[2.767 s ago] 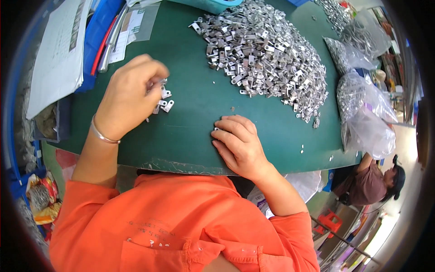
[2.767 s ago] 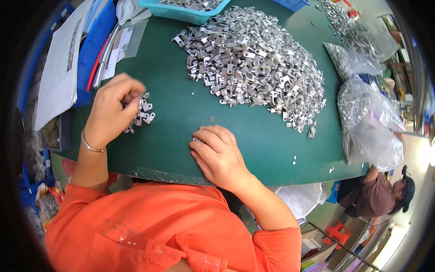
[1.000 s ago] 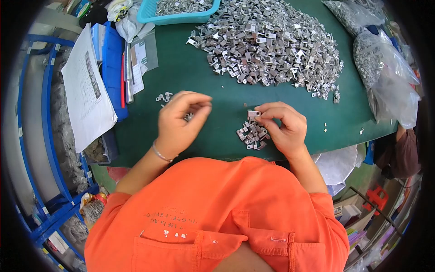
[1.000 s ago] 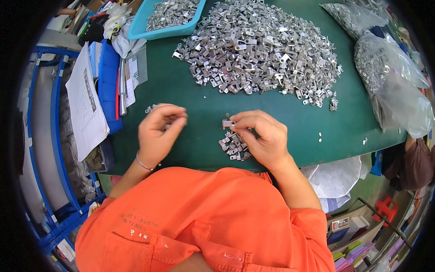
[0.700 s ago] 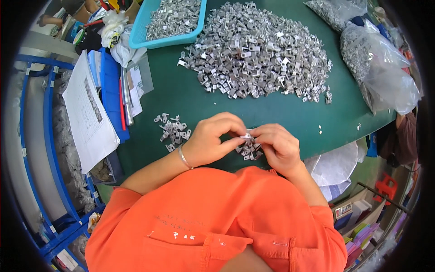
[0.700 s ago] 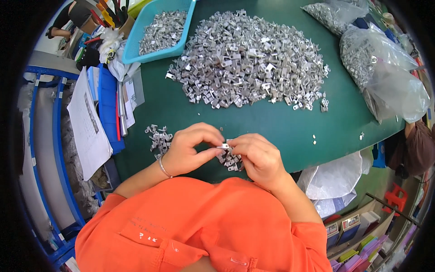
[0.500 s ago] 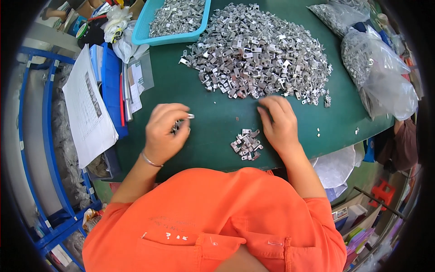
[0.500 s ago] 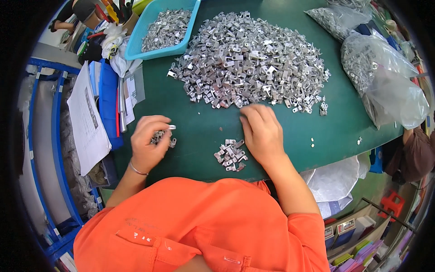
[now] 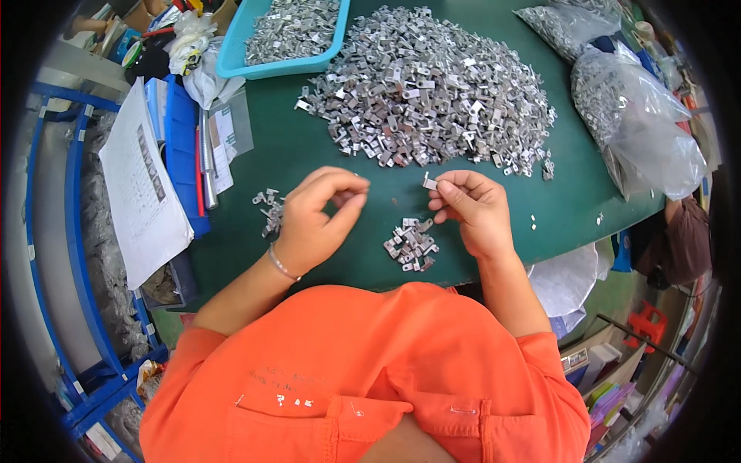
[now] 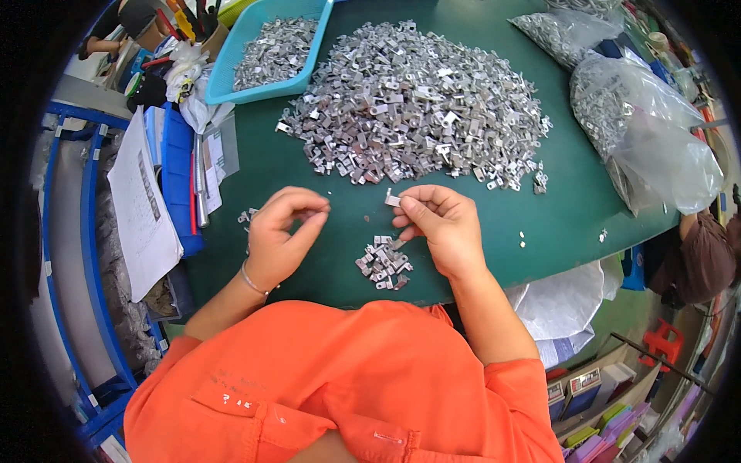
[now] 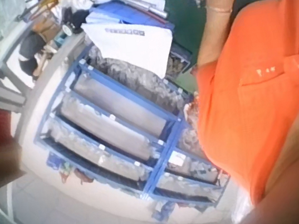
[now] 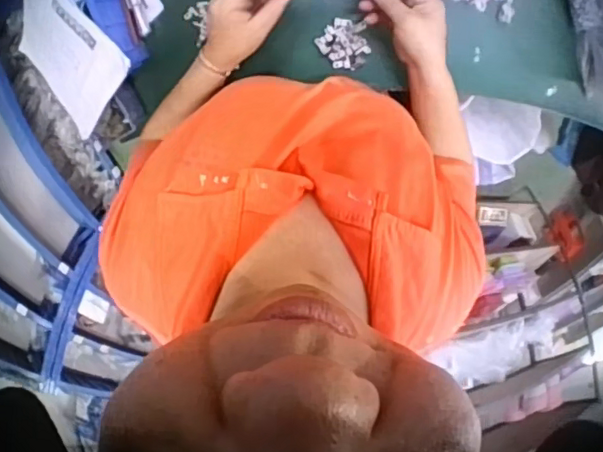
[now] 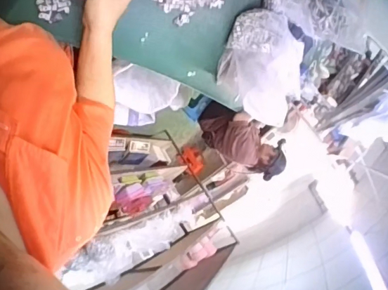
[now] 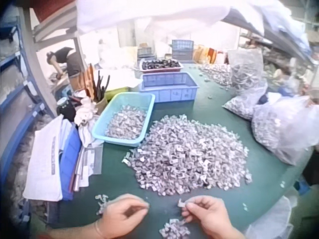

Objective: The person sits at a green workbench and sorts small silver metal hardware pieces by hand. They pick up individual pieces from a large pile, inspect them, and place them into smaller, organized piles on the table. The person occasionally gathers a small batch of sorted pieces and moves them to a different area of the table.

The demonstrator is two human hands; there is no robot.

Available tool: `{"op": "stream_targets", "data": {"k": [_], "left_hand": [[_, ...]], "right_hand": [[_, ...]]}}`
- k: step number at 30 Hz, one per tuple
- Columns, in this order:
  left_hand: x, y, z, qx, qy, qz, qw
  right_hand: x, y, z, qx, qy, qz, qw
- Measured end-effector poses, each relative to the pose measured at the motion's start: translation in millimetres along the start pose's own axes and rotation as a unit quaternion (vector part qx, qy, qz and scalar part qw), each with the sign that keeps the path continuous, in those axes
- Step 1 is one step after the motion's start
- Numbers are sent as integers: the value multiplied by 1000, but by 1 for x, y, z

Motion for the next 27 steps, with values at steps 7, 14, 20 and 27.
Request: {"op": "stream_targets", "data": {"k": [7, 14, 20, 27], "left_hand": [[5, 67, -15, 272, -255, -144, 917], [11, -3, 5, 6, 51, -61, 997], [31, 35, -1, -46, 118, -135, 983], [19, 37, -1, -45, 112, -144, 982]], "right_hand": [[28, 17, -7, 44, -135, -65, 988], [14, 52, -40, 407, -450, 14, 795], [-8, 58, -34, 534, -457, 80, 707], [-1, 52, -41, 490, -488, 88, 717]]}}
Point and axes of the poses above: each hand's wrist, its own x-axis away from the middle knuckle, its own y-axis out of the palm, z = x × y, the point moved 8 cm from there along -x, towards the middle knuckle, and after that the axes turned 8 degrees about z, right-handed, at the moved point
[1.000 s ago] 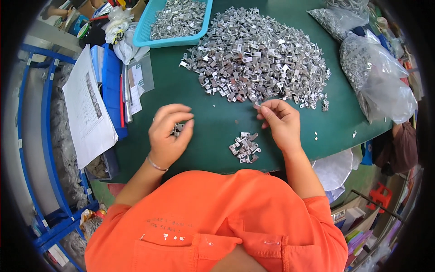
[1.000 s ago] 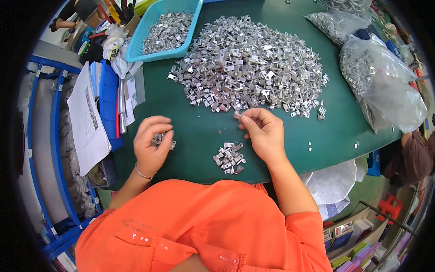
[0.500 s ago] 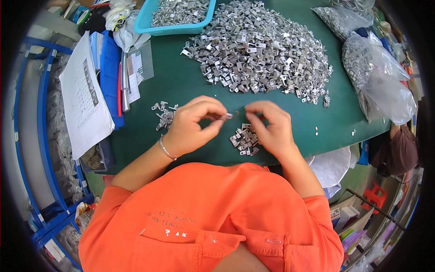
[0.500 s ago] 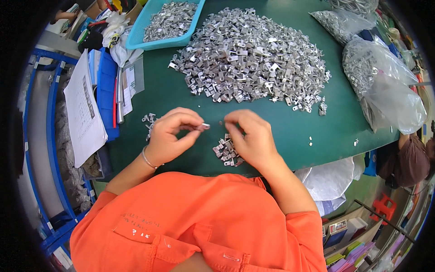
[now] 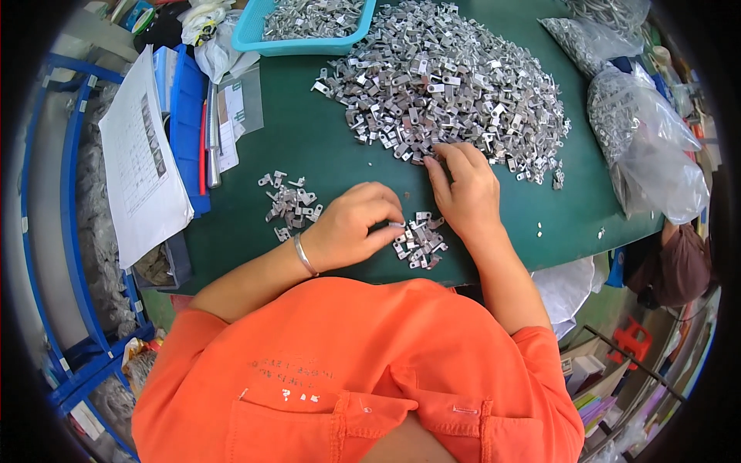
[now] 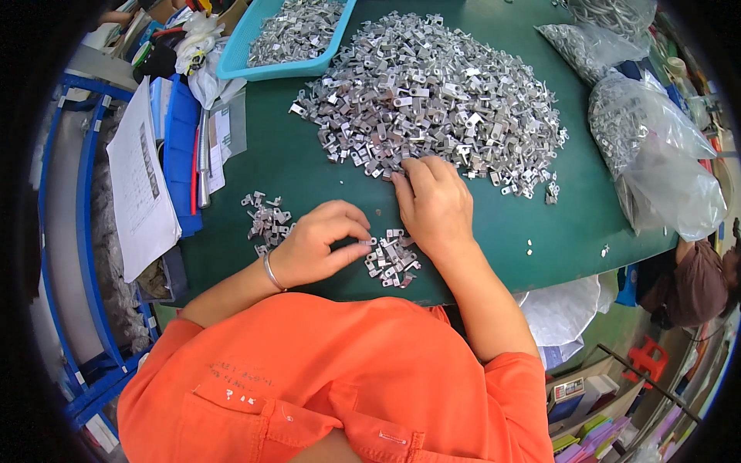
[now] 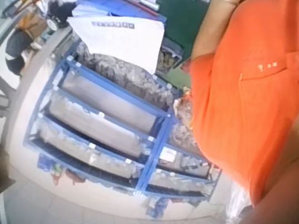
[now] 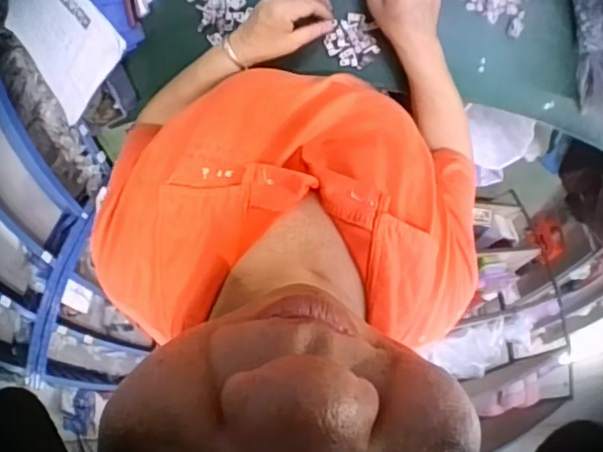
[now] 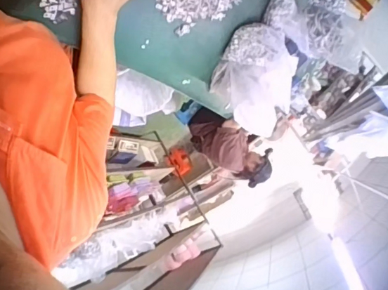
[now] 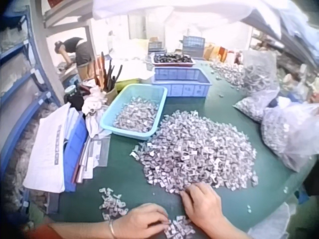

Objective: The person sits at a green workbench and sorts small silver metal hardware pieces by hand. They pick up individual pieces from a large pile, inspect them, and place them into smaller, organized piles on the table. The person occasionally gathers a small batch of sorted pieces and moves them to a different area of the table.

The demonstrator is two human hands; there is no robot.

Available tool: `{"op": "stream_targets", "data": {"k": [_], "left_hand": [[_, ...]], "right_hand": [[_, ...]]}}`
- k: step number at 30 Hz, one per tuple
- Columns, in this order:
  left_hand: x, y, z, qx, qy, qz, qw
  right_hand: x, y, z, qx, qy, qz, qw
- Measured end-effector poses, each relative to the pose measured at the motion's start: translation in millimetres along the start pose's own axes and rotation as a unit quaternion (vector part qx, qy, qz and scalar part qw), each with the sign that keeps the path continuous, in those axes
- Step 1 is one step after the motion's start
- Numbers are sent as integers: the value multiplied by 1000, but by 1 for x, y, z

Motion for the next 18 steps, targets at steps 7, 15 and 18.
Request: {"op": "stream_targets", "data": {"k": [7, 15, 18], "left_hand": [[-8, 3, -20, 76, -178, 23, 981], [-8, 0, -32, 344, -271, 111, 892], [-8, 0, -24, 343, -216, 112, 907]], "right_hand": [[-9, 17, -8, 69, -55, -22, 996], [11, -17, -17, -305, 49, 7, 951], [28, -13, -4, -377, 238, 13, 895]]}}
Point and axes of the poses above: each hand's wrist, its own x-axis away from the middle knuckle, its own y-axis out of the palm, z = x × y, the point moved 8 cm from there along -x, towards the middle knuckle, and after that the axes turned 8 degrees about z, right-handed, at the moved point
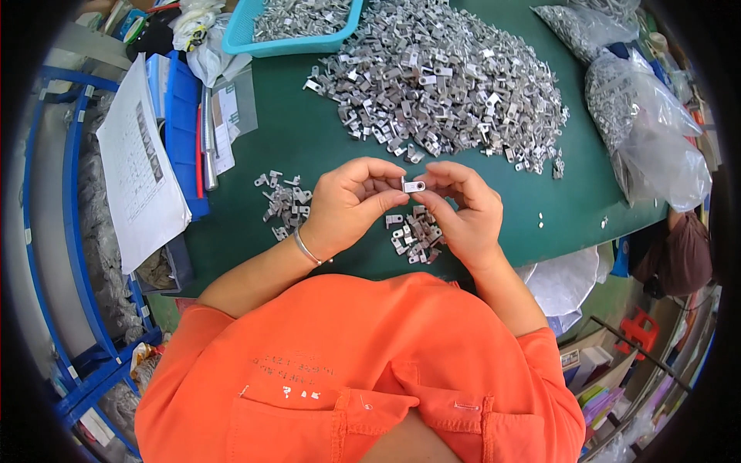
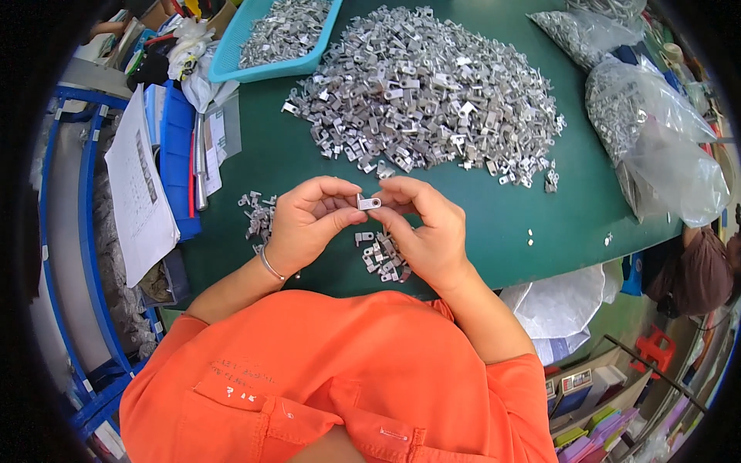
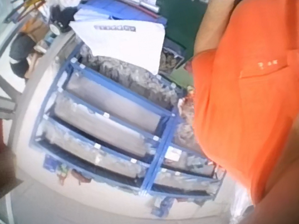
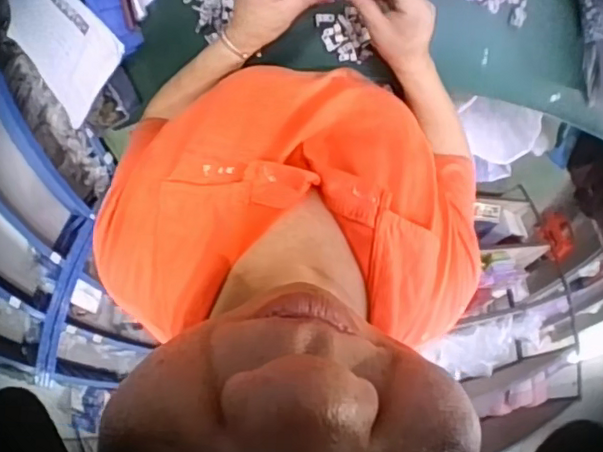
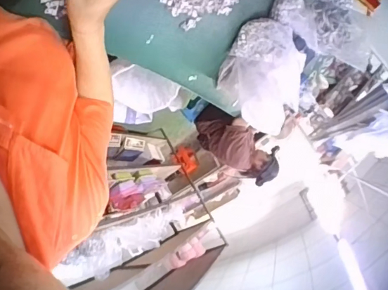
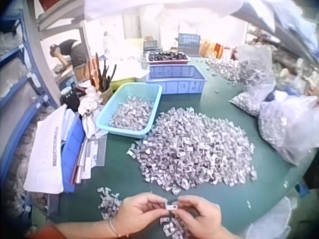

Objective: The person sits at a green workbench and sorts small silver metal hardware pieces by hand. They pick up individual pieces from a large pile, inspect them, and place them into smaller, organized piles on the table. The person occasionally gathers a small batch of sorted pieces and moves them to a different area of the table.

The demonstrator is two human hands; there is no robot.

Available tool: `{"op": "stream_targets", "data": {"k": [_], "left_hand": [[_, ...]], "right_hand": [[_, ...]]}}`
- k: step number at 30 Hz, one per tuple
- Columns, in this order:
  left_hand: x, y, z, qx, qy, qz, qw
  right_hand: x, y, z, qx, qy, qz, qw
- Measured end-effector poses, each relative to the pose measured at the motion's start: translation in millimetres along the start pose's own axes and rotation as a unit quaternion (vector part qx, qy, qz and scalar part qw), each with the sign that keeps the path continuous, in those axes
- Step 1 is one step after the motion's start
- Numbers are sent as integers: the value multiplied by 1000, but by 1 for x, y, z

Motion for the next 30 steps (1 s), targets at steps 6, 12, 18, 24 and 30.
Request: {"op": "stream_targets", "data": {"k": [6, 12, 18, 24, 30], "left_hand": [[11, 16, 22, -171, 132, -94, 972], [31, 23, 10, -323, 277, -162, 890], [18, 15, 21, -292, 212, -91, 928], [10, -7, -16, -28, -65, 20, 997], [4, 11, -9, 4, -119, -35, 992]], "right_hand": [[16, 2, -20, 109, -197, -136, 965], [6, 6, -15, 248, -261, -166, 918], [-24, 12, 5, 329, -228, -38, 915], [-5, -6, 35, -41, 153, -59, 986], [6, -8, -13, 100, -152, -81, 980]]}}
Point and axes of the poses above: each hand's wrist, its own x-axis away from the middle knuckle, its own y-axis out of the palm, z = x × y, the point moved 8 cm from there along -x, towards the middle knuckle, and after that the axes turned 8 degrees about z, right-handed, at the moved point
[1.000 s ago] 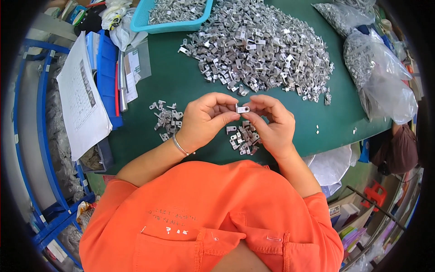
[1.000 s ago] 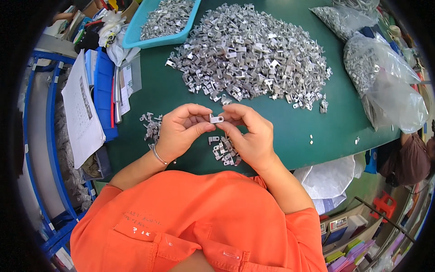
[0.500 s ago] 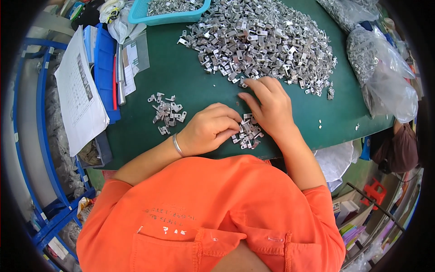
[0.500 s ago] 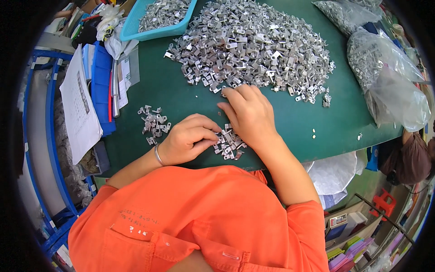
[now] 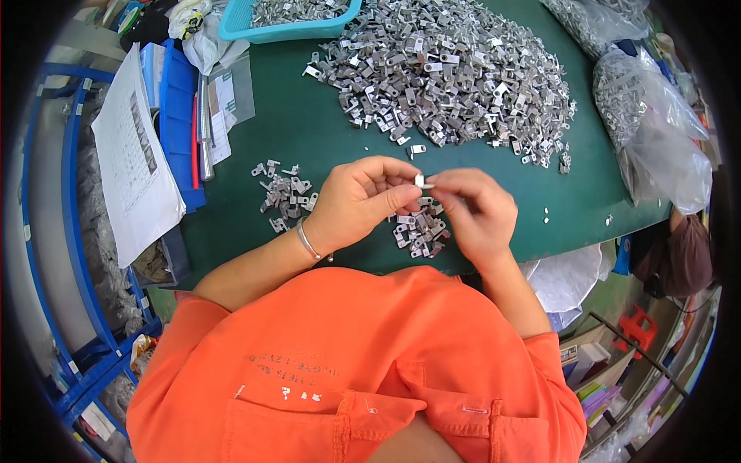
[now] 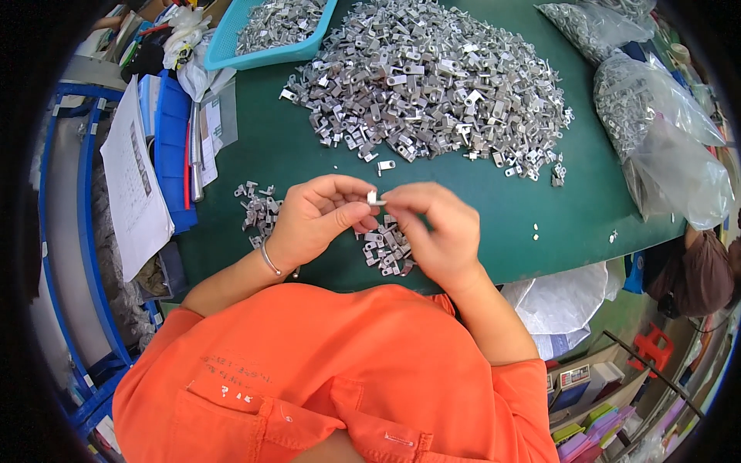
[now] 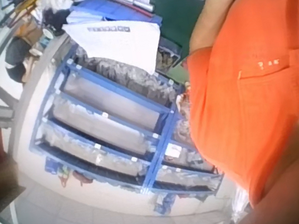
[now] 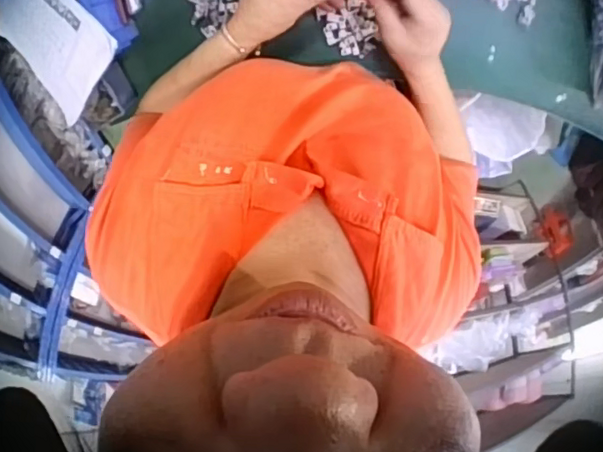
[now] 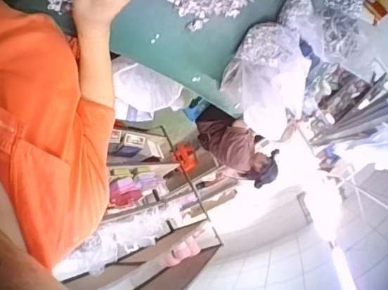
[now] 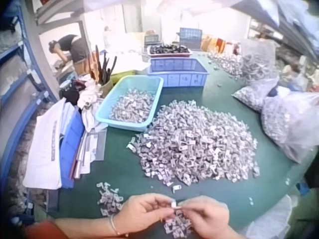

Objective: The person sits at a green workbench and sorts small silver metal hardware pieces by hand. They pick up individual pieces from a large pile, inspect them, and place them into smaller, organized piles on the table. The person occasionally gathers a small batch of sorted pieces and moves them to a different area of the table.

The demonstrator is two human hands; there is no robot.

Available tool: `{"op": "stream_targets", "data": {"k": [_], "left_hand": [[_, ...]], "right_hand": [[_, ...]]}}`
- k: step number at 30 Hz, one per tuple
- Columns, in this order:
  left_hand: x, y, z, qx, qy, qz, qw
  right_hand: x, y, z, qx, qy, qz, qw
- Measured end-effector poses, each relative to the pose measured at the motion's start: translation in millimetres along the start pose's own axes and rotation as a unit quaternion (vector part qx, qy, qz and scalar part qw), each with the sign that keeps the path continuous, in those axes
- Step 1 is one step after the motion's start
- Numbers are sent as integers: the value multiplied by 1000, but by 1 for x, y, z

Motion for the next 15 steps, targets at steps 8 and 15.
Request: {"op": "stream_targets", "data": {"k": [8, 15], "left_hand": [[38, -50, 61, -375, 384, 147, 831], [62, -85, 57, -510, 350, 180, 765]], "right_hand": [[-16, 27, 16, 253, -87, -50, 962], [-17, 21, 27, 207, -17, -36, 978]]}}
Point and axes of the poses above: each hand's wrist, its own x-axis away from the middle knuckle, its own y-axis out of the palm, z = x × y, the point moved 8 cm from there along -x, towards the middle knuckle, and after that the axes turned 8 degrees about z, right-handed, at the moved point
